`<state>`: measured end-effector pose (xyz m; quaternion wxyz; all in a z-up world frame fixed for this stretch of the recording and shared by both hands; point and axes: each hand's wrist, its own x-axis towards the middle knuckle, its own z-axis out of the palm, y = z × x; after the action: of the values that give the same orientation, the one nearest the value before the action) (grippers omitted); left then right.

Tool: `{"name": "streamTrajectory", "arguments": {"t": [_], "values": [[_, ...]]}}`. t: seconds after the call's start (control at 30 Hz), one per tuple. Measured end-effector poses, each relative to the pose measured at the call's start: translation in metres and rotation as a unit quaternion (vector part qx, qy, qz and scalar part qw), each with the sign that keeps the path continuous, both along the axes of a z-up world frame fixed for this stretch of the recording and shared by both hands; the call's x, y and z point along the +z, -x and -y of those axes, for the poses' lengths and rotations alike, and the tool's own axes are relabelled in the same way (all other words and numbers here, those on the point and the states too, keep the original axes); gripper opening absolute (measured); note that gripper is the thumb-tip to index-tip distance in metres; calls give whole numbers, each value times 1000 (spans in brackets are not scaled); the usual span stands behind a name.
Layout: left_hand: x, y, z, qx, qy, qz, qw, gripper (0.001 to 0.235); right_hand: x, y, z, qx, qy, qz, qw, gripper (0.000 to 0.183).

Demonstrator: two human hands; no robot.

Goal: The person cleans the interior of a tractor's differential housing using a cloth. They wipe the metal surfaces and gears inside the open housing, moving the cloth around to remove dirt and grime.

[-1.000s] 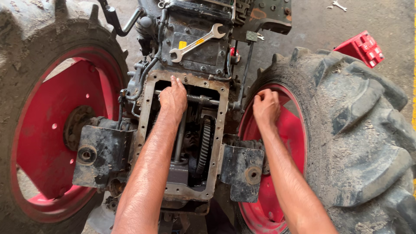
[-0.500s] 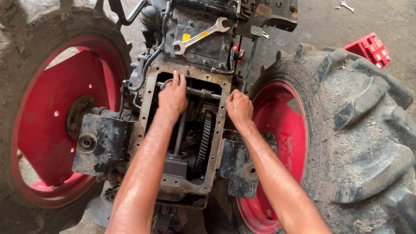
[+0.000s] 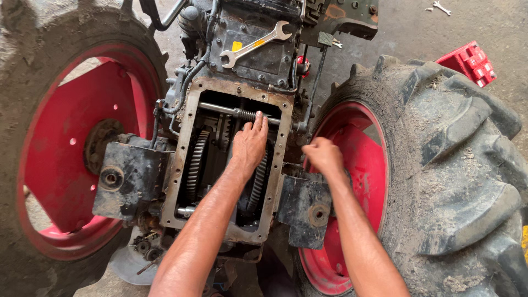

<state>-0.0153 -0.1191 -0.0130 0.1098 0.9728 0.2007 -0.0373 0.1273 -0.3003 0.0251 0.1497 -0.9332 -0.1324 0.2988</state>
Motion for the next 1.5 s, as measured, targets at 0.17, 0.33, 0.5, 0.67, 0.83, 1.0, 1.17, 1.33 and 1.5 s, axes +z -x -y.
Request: {"name": "streamTrajectory", "arguments": {"t": [0.17,0.33,0.5,0.67,0.83,1.0,1.17,1.33,1.5], "values": [[1,-5,-3,15,50,-64,997,77,1,-13,33,-27,-32,142,989,18],[2,-6,-11,26,105,-44,993,71,8,20,7,-1,-118,68,991,21],[11,15,2,94,184,156,966,38,11,63,-23,133,-251,163,945,19],[22,15,30,252,357,18,899,29,6,74,-28,220,-236,225,919,12],[17,7,44,293,355,64,886,28,-6,67,-32,228,-233,235,916,12],[10,7,47,286,314,113,898,23,-19,52,-32,272,-225,211,912,15],[18,18,39,313,332,99,884,26,-33,41,-38,252,-222,175,926,14],[27,32,36,311,393,113,858,27,-47,25,-18,93,-181,191,960,14],[37,2,70,191,356,132,905,28,-36,-15,19,-23,-147,236,960,23]]}}
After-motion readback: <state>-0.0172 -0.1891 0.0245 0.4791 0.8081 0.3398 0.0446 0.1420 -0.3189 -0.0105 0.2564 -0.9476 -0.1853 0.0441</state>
